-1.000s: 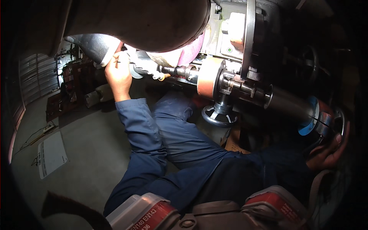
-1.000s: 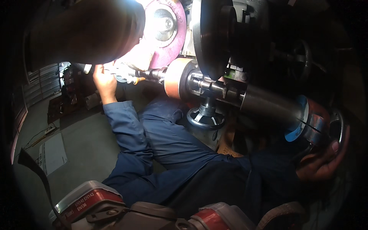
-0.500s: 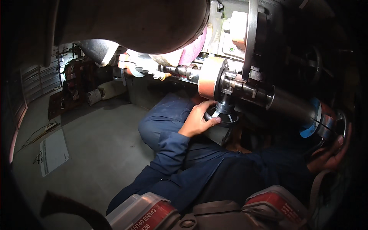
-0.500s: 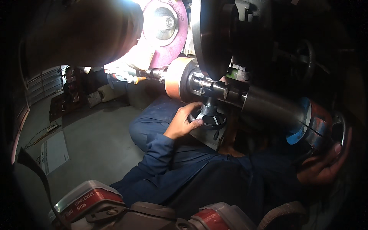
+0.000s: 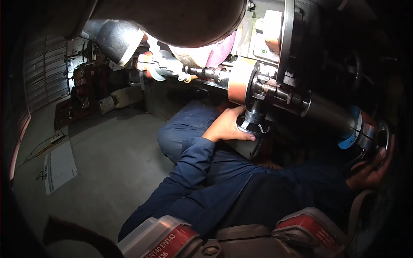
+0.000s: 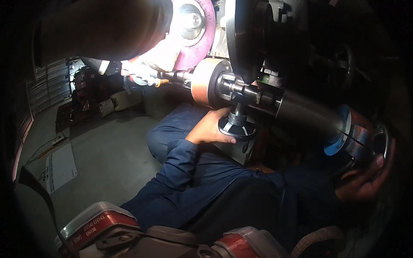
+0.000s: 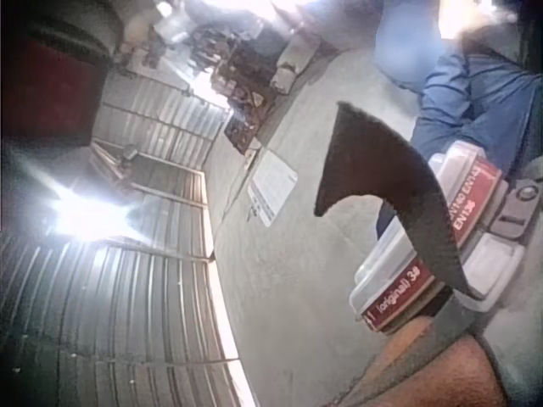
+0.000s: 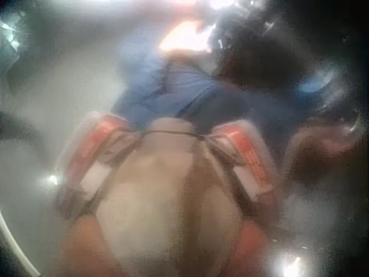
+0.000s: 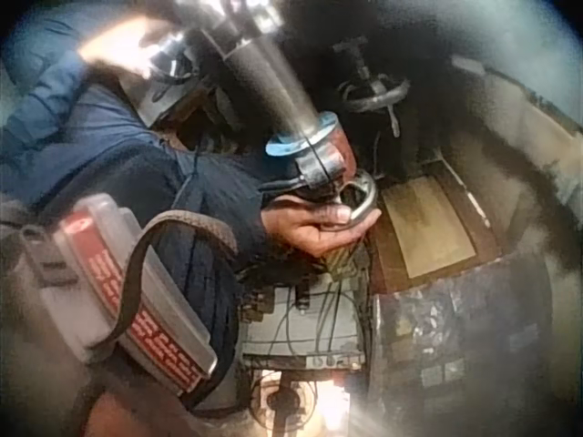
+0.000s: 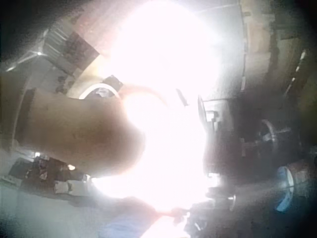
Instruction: The person sharpens a metal tool by placing it against a rotating grinding wheel on a lathe-like machine, turning the tool and adjusting its position against the wheel while seated on the floor.
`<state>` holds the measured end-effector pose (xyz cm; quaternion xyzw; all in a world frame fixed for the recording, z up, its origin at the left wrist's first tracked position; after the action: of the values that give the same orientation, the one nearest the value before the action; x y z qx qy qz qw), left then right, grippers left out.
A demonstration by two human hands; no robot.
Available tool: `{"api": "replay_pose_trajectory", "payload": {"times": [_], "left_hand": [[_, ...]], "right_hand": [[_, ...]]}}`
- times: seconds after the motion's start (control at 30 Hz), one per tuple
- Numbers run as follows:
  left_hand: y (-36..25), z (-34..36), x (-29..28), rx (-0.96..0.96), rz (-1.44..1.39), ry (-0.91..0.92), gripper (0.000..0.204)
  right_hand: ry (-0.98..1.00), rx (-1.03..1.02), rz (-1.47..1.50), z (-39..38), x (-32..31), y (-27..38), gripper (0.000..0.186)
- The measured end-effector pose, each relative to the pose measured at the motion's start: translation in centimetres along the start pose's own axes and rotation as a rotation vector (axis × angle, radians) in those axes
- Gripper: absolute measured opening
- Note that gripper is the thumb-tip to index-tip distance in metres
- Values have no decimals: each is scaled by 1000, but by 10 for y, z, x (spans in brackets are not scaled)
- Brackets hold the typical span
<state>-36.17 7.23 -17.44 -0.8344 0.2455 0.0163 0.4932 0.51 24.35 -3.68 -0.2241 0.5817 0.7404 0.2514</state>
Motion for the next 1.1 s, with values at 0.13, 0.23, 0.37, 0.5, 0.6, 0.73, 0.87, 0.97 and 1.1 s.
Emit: {"api": "replay_pose_trajectory", "payload": {"times": [0.13, 0.23, 0.37, 0.5, 0.6, 0.73, 0.87, 0.97, 1.1], "left_hand": [[0, 0, 1, -58, 85, -12, 73], [0, 1, 3, -55, 25, -92, 60], [19, -2, 6, -10, -220, -159, 42], [48, 0, 15, -14, -572, -86, 45], [89, -5, 26, 4, -694, -153, 45], [121, -4, 31, 34, -820, -220, 29], [159, -6, 40, 84, -635, -202, 57], [135, -6, 33, 314, -356, -219, 43], [119, -6, 28, 408, -274, -244, 37]], "right_hand": [[-7, 51, 62, -2, -2, -6, 41], [-4, 53, 13, -2, -3, -6, 41], [44, 50, 19, 0, -4, -9, 43], [58, 85, -9, -1, -2, -6, 46], [78, 115, 75, -1, -1, -8, 45], [65, 97, 69, -2, -2, -11, 45], [45, 78, 84, -2, -2, -13, 44], [27, 58, 32, 0, -3, -12, 43], [6, 9, 39, 1, -3, -7, 43]]}}
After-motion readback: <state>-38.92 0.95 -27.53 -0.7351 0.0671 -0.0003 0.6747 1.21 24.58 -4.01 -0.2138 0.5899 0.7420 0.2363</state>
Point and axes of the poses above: each hand's wrist, its own z-axis towards the middle knuckle, its own x-axis out of the palm, y = z × x, the point moved 7 cm from there along z, towards the middle knuckle, and after that the axes turned 13 degrees about y, right-handed, at the moved point
